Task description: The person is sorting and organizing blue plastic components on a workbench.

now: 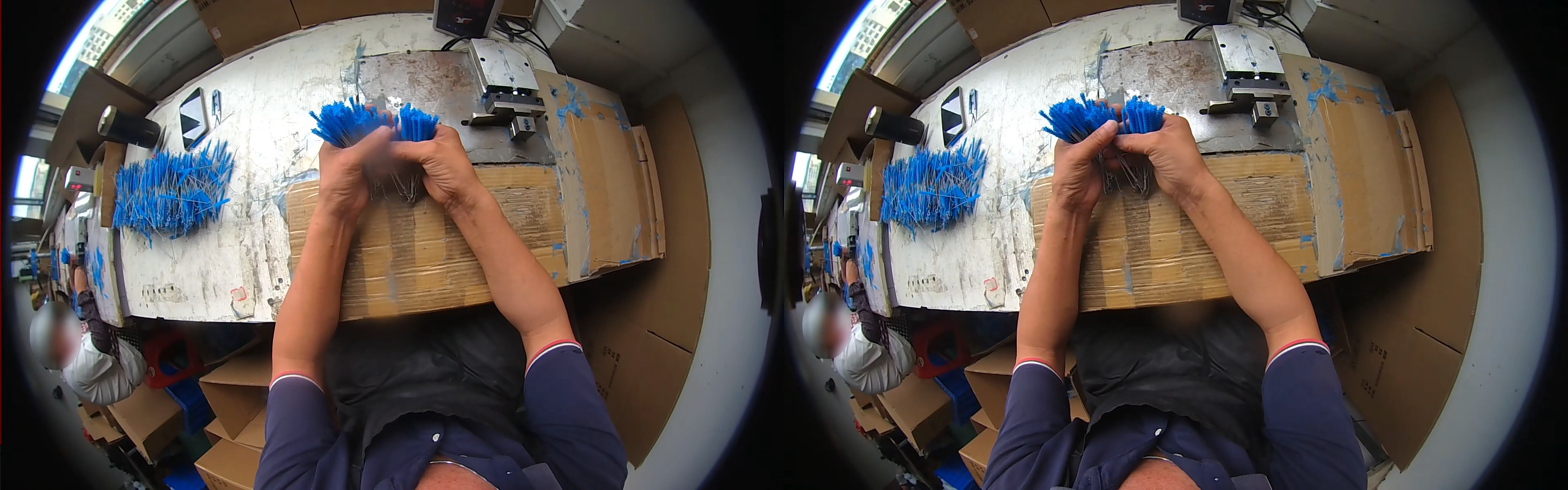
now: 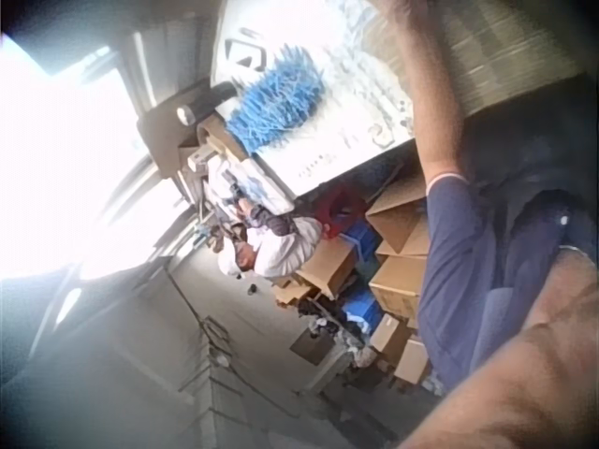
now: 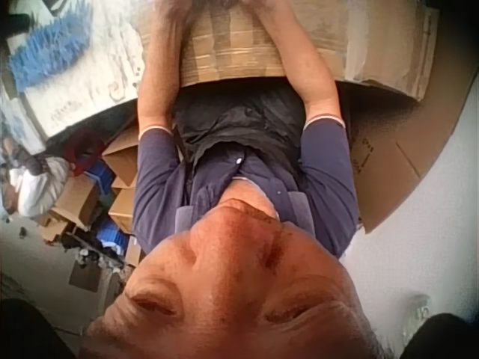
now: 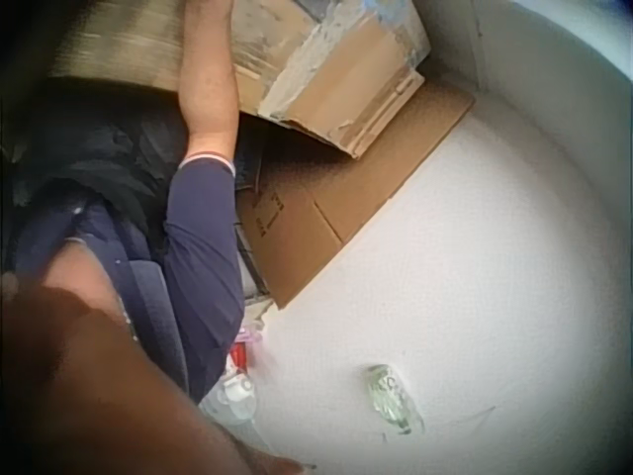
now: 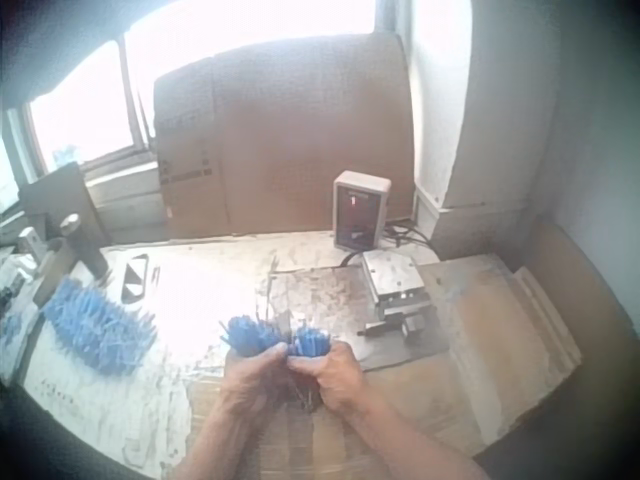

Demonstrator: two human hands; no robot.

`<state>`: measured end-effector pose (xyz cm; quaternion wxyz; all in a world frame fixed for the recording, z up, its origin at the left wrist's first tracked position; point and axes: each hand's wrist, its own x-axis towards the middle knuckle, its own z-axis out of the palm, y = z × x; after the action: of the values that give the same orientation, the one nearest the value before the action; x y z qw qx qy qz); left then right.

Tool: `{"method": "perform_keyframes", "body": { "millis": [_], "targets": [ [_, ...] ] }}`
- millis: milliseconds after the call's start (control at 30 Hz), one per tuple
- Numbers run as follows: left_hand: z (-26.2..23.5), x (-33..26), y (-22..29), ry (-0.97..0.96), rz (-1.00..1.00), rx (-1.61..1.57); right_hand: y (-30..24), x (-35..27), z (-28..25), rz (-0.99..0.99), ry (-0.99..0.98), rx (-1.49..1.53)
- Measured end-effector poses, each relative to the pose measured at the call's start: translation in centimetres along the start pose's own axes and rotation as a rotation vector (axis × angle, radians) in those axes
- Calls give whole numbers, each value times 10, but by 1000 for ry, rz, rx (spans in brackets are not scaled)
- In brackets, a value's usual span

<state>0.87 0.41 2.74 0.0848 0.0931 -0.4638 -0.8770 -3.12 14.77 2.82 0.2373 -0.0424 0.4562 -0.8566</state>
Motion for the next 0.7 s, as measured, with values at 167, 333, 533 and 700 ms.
{"method": "perform_keyframes", "body": {
  "millis": [167,333,533,700],
  "targets": [
    [-4,1,-3,35,-31,58,-4,-2,0,26,-4,-67],
    [-13,6,1,69,-22,-90,-8,-2,2,66,-129,97],
    [-8,1,5,-12,-16,58,-4,1,-3,64,-103,-15],
    [-4,-3,6,-35,-7,150,-9,-3,-3,137,-130,-48]
  ]
}}
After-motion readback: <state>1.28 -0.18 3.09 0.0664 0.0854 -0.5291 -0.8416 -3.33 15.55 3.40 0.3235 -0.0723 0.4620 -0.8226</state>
